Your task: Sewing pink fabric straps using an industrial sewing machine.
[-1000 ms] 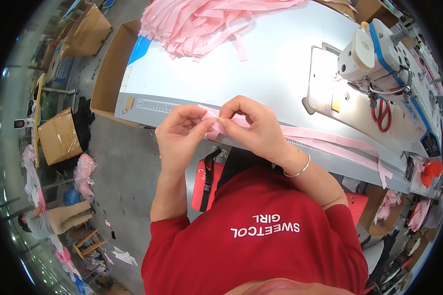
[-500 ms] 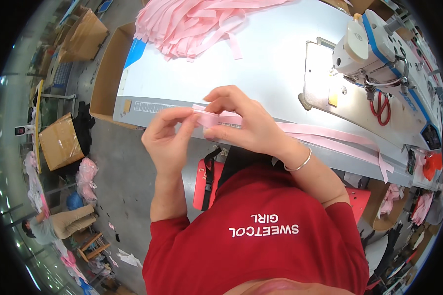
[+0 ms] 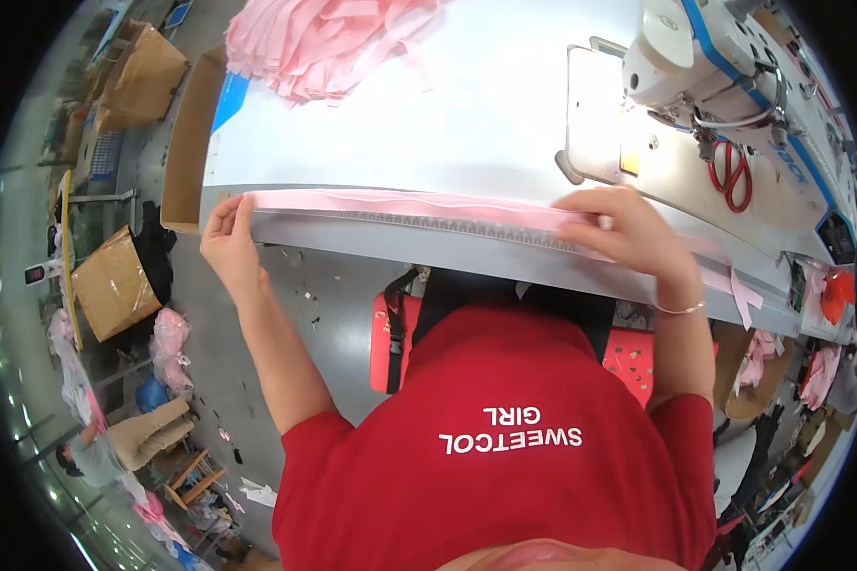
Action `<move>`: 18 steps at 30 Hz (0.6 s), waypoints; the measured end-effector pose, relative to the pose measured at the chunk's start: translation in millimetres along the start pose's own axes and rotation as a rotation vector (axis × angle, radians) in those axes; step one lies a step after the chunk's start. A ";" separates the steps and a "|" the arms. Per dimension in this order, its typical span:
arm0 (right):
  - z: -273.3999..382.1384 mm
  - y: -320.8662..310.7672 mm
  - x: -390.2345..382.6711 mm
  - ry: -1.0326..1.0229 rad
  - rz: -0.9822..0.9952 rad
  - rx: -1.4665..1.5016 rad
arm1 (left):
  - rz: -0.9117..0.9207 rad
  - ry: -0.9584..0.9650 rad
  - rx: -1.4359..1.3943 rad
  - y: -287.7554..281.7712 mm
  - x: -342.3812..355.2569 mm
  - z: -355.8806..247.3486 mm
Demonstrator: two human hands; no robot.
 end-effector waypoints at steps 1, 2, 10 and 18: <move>-17.7 -8.4 -18.2 0.118 0.007 -0.003 | -0.016 -0.015 0.056 -7.2 1.2 13.9; -32.5 -18.5 -37.0 0.239 0.012 -0.008 | -0.029 -0.029 0.108 -11.2 3.6 23.8; -93.3 -99.0 -189.1 0.552 -0.272 -0.003 | -0.083 -0.040 0.258 -27.5 22.1 36.8; -148.6 -157.0 -340.5 0.743 -0.589 0.048 | -0.044 -0.058 0.329 -40.7 33.7 41.9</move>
Point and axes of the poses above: each hand's wrist, its own x-axis towards the middle knuckle, its own y-axis out of the palm, z = x × y, the point moved 9 cm from there along x, towards the middle knuckle, and after that the axes turned 4 degrees about -y, right-handed, at the moved point
